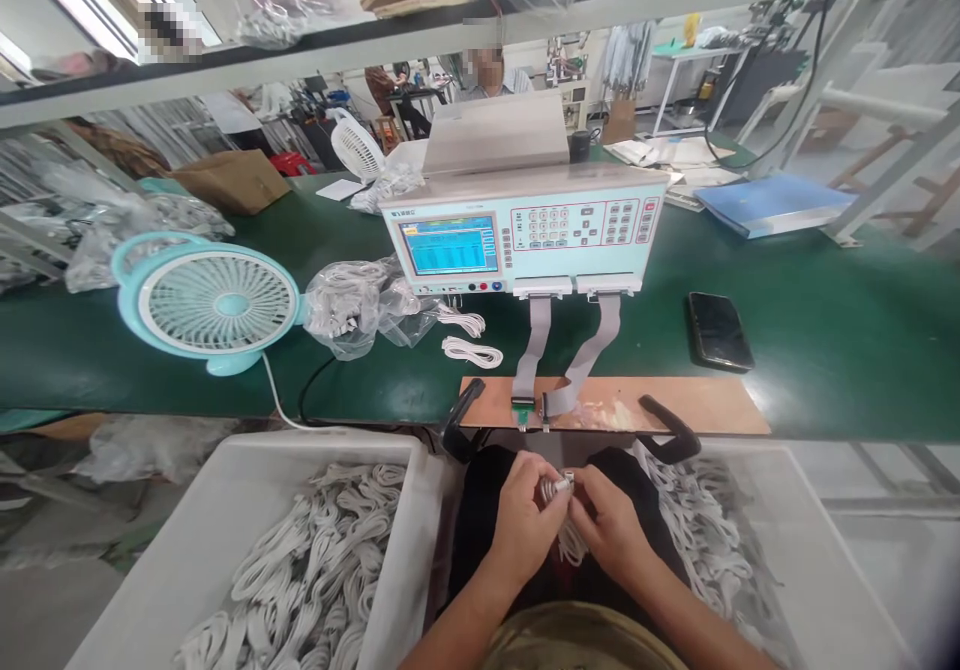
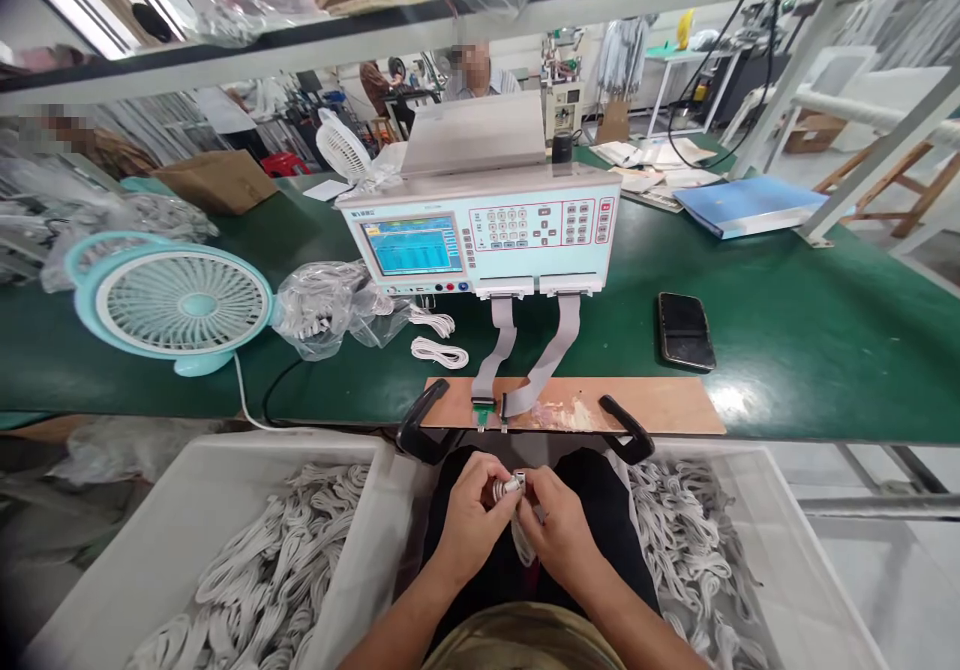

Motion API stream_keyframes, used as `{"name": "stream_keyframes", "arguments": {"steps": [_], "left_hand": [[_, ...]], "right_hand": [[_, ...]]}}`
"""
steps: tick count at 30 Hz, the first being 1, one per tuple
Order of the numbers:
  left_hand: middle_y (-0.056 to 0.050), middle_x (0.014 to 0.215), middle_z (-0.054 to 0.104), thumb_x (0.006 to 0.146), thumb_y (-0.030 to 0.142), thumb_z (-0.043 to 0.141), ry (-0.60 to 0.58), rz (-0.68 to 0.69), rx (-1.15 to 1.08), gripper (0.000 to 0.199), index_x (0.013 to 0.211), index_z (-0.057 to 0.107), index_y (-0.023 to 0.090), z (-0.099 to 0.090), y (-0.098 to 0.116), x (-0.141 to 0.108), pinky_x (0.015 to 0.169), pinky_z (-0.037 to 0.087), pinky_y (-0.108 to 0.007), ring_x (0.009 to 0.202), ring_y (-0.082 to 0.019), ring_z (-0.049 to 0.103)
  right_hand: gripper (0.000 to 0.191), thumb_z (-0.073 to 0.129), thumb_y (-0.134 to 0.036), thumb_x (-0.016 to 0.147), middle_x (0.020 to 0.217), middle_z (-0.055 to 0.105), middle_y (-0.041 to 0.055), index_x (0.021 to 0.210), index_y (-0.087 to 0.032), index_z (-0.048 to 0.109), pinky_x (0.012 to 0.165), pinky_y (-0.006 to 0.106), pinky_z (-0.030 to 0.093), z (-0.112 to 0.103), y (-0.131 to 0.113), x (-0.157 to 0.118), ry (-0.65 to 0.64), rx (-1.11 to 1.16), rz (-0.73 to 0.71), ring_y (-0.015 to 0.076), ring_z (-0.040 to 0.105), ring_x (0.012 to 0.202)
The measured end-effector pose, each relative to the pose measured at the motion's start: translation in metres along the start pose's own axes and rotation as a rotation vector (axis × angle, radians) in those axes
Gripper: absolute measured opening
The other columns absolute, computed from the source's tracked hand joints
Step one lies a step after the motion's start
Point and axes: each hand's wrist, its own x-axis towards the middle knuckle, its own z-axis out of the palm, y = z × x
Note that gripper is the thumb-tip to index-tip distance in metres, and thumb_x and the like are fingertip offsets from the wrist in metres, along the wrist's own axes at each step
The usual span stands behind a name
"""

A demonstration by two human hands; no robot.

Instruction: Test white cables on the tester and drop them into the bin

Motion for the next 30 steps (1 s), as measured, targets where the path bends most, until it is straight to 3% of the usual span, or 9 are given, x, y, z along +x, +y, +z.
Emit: {"name": "stream_keyframes", "arguments": {"steps": [5,8,12,16,20,30], "left_hand": [[0.0,0.076,0.053,0.079,0.022,0.055,0.02,-0.012,0.068,0.009,0.071,0.059,0.017,-0.01,-0.005,0.014,0.06,0.038,-0.022,0.066,-0.011,0.049],[0.002,0.065,0.052,0.077,0.027,0.057,0.009,-0.081,0.078,0.019,0.062,0.056,0.017,-0.015,-0.017,0.023,0.055,0.035,-0.021,0.057,-0.01,0.045],[0.004,0.053,0.049,0.075,0.035,0.059,-0.084,-0.325,-0.233,0.023,0.063,0.053,0.016,-0.016,-0.035,0.031,0.045,0.034,-0.02,0.046,-0.009,0.044],[0.005,0.049,0.05,0.073,0.04,0.062,-0.063,-0.48,-0.555,0.027,0.068,0.051,0.016,-0.013,-0.043,0.03,0.04,0.038,-0.02,0.039,-0.008,0.044],[0.006,0.051,0.05,0.073,0.041,0.063,-0.086,-0.46,-0.623,0.028,0.07,0.05,0.016,-0.015,-0.047,0.029,0.039,0.039,-0.02,0.039,-0.008,0.044],[0.005,0.049,0.046,0.082,0.042,0.052,-0.322,-0.253,-0.34,0.031,0.064,0.049,0.017,-0.037,-0.044,0.042,0.045,0.033,-0.019,0.044,-0.008,0.042]], "right_hand": [[0.018,0.045,-0.027,0.089,0.074,0.057,0.0037,0.084,-0.02,0.061,0.064,0.029,0.042,0.012,0.005,0.02,0.055,-0.044,-0.013,0.0188,0.053,0.068],[0.024,0.047,-0.036,0.09,0.073,0.061,0.0038,0.08,-0.021,0.063,0.067,0.03,0.042,0.019,0.01,0.03,0.072,0.002,0.063,0.0201,0.055,0.07],[0.034,0.049,-0.048,0.087,0.075,0.064,0.0051,0.082,-0.019,0.066,0.066,0.029,0.043,0.028,0.015,0.039,0.061,0.236,0.237,0.0212,0.058,0.071],[0.04,0.055,-0.054,0.082,0.069,0.062,0.0046,0.078,-0.016,0.067,0.061,0.028,0.042,0.035,0.015,0.044,0.068,0.369,0.356,0.0204,0.055,0.066],[0.038,0.062,-0.053,0.076,0.06,0.055,0.0012,0.071,-0.015,0.065,0.055,0.026,0.04,0.036,0.011,0.047,0.094,0.487,0.41,0.016,0.048,0.057],[0.038,0.072,-0.051,0.067,0.054,0.047,-0.0023,0.06,-0.016,0.06,0.05,0.024,0.033,0.032,0.0,0.053,0.106,0.612,0.511,0.0115,0.039,0.051]]}}
